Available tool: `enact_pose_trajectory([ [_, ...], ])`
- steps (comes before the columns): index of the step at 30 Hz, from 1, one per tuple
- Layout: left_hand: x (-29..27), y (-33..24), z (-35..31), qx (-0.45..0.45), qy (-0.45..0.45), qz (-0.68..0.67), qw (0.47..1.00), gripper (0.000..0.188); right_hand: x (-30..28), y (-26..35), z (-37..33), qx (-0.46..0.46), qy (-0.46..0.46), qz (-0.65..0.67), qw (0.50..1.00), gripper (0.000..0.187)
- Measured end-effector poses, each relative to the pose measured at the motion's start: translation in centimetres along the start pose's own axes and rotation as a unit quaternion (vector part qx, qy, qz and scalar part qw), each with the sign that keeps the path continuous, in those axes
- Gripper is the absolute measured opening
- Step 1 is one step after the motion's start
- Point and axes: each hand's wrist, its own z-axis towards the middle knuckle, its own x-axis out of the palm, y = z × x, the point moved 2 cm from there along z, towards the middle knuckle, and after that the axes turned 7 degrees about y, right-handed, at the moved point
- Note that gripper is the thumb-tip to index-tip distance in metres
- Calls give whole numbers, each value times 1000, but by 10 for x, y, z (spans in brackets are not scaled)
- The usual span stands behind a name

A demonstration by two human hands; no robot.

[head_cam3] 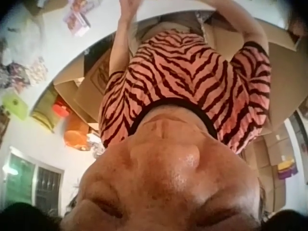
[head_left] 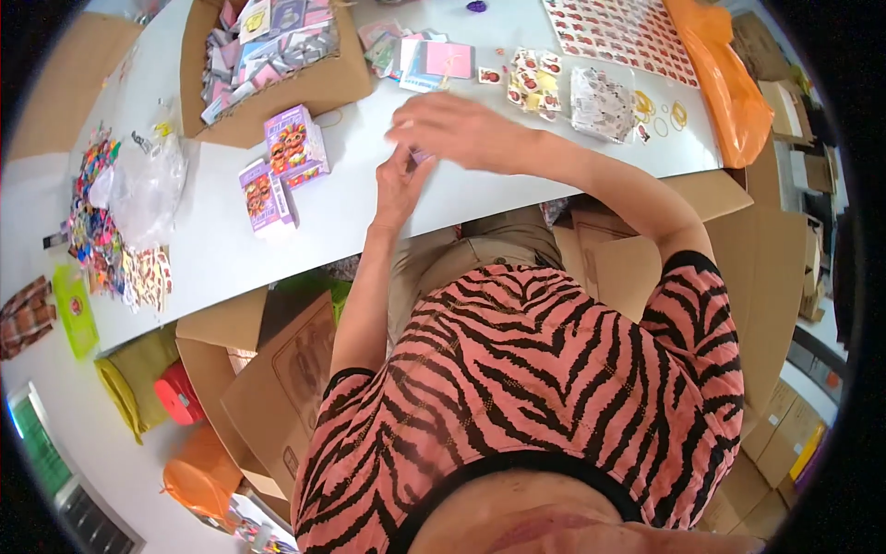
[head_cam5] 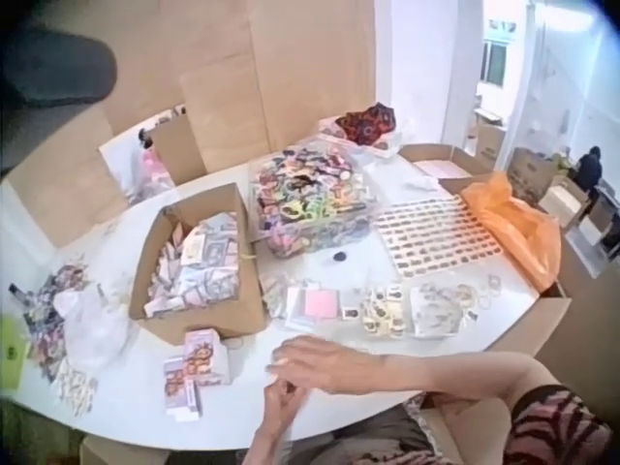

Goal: The person is assembling and packing small toy items and instruction cards into boxes at a factory workstation.

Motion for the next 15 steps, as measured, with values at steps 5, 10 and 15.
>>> enact_pose_trajectory([
  [5, 0, -8, 0, 24, -17, -2, 1000, 26, -16, -12, -17, 60, -15, -27, 998, 31],
  [10, 1, -2, 0, 32, -11, 13, 999, 26, -5, -10, -29, 107, 26, -41, 993, 18],
  [15, 0, -5, -5, 24, -14, -32, 999, 25, 4, -10, -18, 140, 86, -73, 984, 13],
])
